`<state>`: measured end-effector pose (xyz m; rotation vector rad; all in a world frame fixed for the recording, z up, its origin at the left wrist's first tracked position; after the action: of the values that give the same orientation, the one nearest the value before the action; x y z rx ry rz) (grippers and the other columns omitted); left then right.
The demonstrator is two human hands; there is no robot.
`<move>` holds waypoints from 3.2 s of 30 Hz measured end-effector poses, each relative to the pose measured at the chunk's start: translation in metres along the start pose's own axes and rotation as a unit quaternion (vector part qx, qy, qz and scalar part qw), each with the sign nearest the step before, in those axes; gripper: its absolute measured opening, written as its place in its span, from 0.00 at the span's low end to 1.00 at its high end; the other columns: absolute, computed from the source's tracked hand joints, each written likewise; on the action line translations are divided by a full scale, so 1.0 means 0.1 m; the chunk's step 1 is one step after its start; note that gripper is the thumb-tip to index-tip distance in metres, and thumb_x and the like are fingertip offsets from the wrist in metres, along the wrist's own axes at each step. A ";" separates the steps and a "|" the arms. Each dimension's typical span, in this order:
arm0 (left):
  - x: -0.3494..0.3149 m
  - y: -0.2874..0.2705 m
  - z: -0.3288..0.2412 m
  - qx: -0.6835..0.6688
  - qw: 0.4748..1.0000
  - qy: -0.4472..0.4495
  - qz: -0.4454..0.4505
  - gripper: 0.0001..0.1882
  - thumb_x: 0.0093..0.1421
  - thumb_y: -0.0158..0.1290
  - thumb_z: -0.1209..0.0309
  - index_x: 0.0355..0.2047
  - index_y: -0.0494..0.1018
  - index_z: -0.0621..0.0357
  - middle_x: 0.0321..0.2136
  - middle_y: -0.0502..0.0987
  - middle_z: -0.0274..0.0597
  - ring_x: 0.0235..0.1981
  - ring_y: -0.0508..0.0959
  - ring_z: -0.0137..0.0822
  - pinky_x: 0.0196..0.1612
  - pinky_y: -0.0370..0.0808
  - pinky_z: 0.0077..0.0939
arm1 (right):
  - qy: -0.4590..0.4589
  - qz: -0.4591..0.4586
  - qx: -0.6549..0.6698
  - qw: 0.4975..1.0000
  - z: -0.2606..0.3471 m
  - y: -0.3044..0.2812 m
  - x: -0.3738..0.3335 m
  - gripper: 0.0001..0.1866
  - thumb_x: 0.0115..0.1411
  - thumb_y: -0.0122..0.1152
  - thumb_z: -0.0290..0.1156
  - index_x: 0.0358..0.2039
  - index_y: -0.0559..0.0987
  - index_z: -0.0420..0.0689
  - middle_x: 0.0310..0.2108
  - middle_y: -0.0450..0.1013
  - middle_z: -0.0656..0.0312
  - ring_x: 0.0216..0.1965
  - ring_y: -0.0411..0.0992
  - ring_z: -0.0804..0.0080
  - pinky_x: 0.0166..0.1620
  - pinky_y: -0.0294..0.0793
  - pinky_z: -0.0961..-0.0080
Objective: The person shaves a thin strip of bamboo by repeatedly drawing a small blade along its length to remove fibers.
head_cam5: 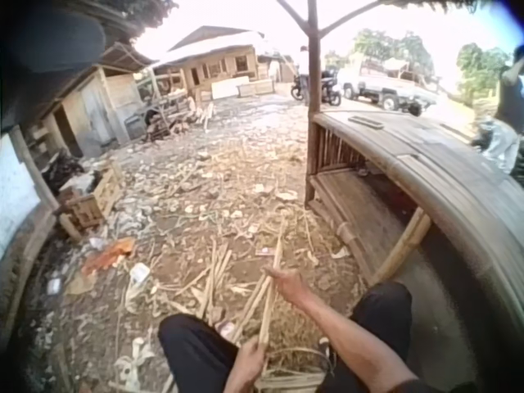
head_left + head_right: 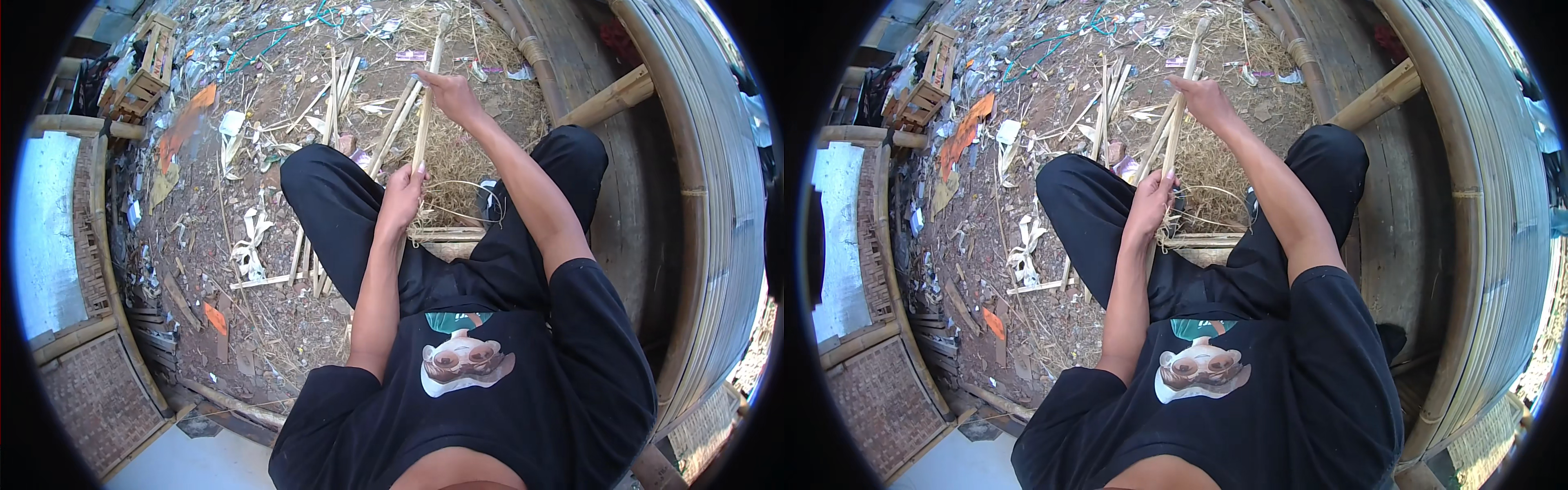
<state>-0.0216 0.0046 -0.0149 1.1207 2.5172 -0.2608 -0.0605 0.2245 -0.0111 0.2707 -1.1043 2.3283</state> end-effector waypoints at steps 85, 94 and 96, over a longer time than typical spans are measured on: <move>0.02 -0.53 0.06 0.030 0.989 -0.052 -0.138 0.23 0.61 0.51 0.50 0.27 0.75 0.61 0.12 0.65 0.25 0.13 0.60 0.18 0.18 0.53 0.16 | 0.057 0.135 0.290 0.946 0.97 -0.92 -0.72 0.10 0.57 0.62 0.27 0.38 0.81 0.37 0.23 0.77 0.63 0.23 0.67 0.86 0.25 0.65 0.84; 0.09 -0.54 0.24 0.012 0.996 -0.014 -0.088 0.13 0.60 0.56 0.62 0.27 0.75 0.60 0.14 0.67 0.23 0.14 0.60 0.16 0.17 0.54 0.17 | 0.099 0.224 0.104 0.964 0.53 -0.91 -0.52 0.18 0.61 0.58 0.40 0.43 0.79 0.39 0.28 0.77 0.62 0.25 0.68 0.81 0.30 0.68 0.78; 0.10 -0.49 0.22 -0.003 0.997 -0.009 -0.071 0.11 0.58 0.57 0.64 0.27 0.75 0.60 0.15 0.67 0.23 0.15 0.61 0.16 0.18 0.54 0.16 | 0.087 0.157 0.043 0.983 0.22 -0.79 -0.45 0.20 0.61 0.57 0.42 0.45 0.78 0.40 0.30 0.78 0.61 0.25 0.70 0.78 0.31 0.70 0.76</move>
<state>-0.0590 -0.0279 -0.0378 0.9328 2.5830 -0.3003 0.0195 0.2303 0.0367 -0.0840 -1.0210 2.6219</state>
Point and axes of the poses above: each hand's wrist, its own x-axis towards the middle knuckle, its own y-axis out of the palm, z = x × y, the point moved 4 cm from there along x, towards the middle knuckle
